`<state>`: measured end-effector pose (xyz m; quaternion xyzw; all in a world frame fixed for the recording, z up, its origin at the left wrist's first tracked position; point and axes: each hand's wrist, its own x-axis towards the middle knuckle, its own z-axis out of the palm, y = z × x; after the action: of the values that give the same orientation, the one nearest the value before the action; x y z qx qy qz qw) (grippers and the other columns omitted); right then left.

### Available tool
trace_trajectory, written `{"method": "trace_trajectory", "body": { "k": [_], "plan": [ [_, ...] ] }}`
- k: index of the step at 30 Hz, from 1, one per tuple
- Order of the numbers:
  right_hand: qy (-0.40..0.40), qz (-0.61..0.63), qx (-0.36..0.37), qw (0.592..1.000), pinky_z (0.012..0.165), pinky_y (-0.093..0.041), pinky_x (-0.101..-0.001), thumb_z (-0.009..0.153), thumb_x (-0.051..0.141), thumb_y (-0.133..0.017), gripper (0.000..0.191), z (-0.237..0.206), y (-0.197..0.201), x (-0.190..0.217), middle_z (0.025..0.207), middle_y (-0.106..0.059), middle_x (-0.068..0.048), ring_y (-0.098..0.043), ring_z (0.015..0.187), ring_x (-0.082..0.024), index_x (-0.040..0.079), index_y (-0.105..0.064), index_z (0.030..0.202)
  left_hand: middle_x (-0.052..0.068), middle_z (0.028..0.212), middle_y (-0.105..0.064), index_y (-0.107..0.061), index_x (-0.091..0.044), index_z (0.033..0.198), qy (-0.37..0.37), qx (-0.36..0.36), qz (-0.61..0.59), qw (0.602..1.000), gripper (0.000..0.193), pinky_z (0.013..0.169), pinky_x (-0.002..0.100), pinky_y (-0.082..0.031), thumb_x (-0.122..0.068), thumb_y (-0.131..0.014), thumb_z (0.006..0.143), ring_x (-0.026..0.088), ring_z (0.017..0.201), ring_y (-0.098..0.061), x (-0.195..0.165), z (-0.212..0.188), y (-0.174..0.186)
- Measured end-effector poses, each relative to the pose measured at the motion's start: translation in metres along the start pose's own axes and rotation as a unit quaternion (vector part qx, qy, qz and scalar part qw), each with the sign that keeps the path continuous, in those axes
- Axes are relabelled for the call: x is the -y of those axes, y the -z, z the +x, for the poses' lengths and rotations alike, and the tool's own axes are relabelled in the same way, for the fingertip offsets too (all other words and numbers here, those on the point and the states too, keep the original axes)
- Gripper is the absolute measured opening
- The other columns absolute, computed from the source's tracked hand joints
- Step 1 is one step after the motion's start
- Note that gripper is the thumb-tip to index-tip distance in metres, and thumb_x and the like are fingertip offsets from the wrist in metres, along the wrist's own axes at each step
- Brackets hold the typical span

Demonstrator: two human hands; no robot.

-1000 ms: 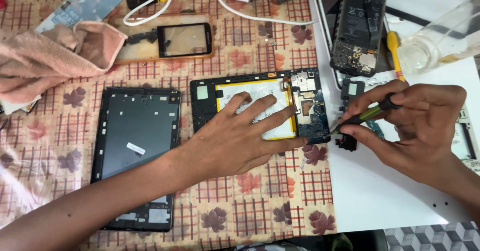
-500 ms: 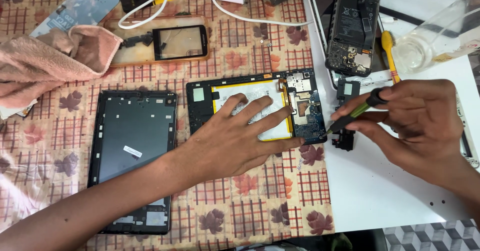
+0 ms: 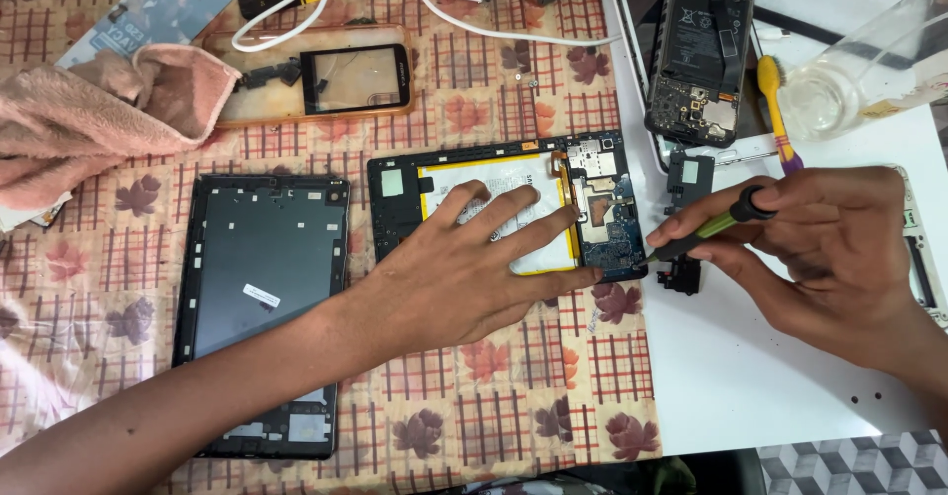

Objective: The person uses a screwdriver to remove screws from a disassembled Samsung tablet, then lifts and removes a metal shielding plate from the motherboard area. The back cover and other components remain on the table.

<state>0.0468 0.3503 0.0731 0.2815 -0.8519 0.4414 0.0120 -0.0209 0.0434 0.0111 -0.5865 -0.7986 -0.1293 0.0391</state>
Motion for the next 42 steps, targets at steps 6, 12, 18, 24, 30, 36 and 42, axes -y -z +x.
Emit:
{"method": "trace_trajectory", "body": {
  "k": [6,12,18,24,30,36,42],
  "plan": [
    [-0.005,0.027,-0.021,0.999,0.089,-0.071,-0.0388,0.092,-0.016,-0.056,0.057,0.005,0.002,0.004,0.119,-0.063,-0.024,-0.075,0.114,-0.033,0.011,-0.023,0.130,0.012,0.154,-0.047,-0.057,-0.036,0.141,-0.007,-0.036,-0.002,0.999,0.048,0.108,0.059,-0.036,-0.044,-0.061,0.095,0.036,0.136,-0.046,0.001,-0.003,0.000],
    [-0.068,-0.037,-0.015,0.997,0.090,-0.068,-0.0458,0.087,-0.024,-0.054,0.058,0.007,0.001,0.013,0.114,-0.062,-0.032,-0.073,0.111,-0.042,0.011,-0.031,0.128,0.011,0.136,-0.064,-0.065,-0.011,0.139,0.021,-0.138,-0.071,0.988,0.043,0.110,0.052,-0.042,-0.034,-0.063,0.102,0.027,0.134,-0.053,-0.003,-0.005,-0.004],
    [-0.038,0.111,-0.078,0.990,0.092,-0.070,-0.0425,0.089,-0.019,-0.059,0.062,0.004,-0.014,0.007,0.115,-0.064,-0.027,-0.076,0.109,-0.036,0.009,-0.018,0.126,0.012,0.113,-0.073,-0.066,-0.002,0.133,0.056,-0.143,-0.221,0.963,0.043,0.091,0.039,-0.052,-0.034,-0.066,0.104,0.022,0.103,-0.064,-0.022,-0.009,-0.006],
    [-0.040,0.141,-0.067,0.987,0.094,-0.067,-0.0468,0.089,-0.020,-0.059,0.064,0.001,-0.029,0.004,0.117,-0.063,-0.029,-0.076,0.110,-0.039,0.009,-0.018,0.127,0.004,0.088,-0.072,-0.074,-0.006,0.116,0.080,-0.112,-0.262,0.955,0.039,0.077,0.036,-0.048,-0.039,-0.073,0.094,0.018,0.084,-0.059,-0.035,-0.008,-0.004],
    [-0.028,0.143,-0.061,0.987,0.095,-0.067,-0.0467,0.090,-0.020,-0.060,0.063,0.003,-0.037,0.001,0.116,-0.065,-0.028,-0.076,0.110,-0.039,0.010,-0.017,0.125,0.001,0.076,-0.069,-0.078,-0.009,0.099,0.079,-0.117,-0.249,0.958,0.017,0.069,0.036,-0.044,-0.025,-0.076,0.094,0.015,0.073,-0.056,-0.034,-0.007,-0.005],
    [-0.029,0.068,-0.134,0.988,0.089,-0.072,-0.0415,0.090,-0.018,-0.061,0.058,0.004,-0.027,0.007,0.114,-0.065,-0.026,-0.075,0.106,-0.037,-0.003,-0.023,0.131,0.004,0.086,-0.072,-0.077,-0.007,0.100,0.056,-0.147,-0.251,0.955,0.012,0.071,0.034,-0.052,-0.018,-0.073,0.099,0.014,0.078,-0.062,-0.028,-0.007,-0.006],
    [-0.063,-0.045,-0.134,0.988,0.089,-0.068,-0.0447,0.090,-0.024,-0.058,0.044,0.007,-0.014,0.017,0.111,-0.061,-0.031,-0.071,0.111,-0.043,-0.010,-0.038,0.127,0.008,0.096,-0.074,-0.076,-0.004,0.104,0.080,-0.123,-0.278,0.949,0.013,0.083,0.036,-0.060,-0.011,-0.070,0.095,0.020,0.087,-0.069,-0.017,-0.012,0.008]
  ]
}}
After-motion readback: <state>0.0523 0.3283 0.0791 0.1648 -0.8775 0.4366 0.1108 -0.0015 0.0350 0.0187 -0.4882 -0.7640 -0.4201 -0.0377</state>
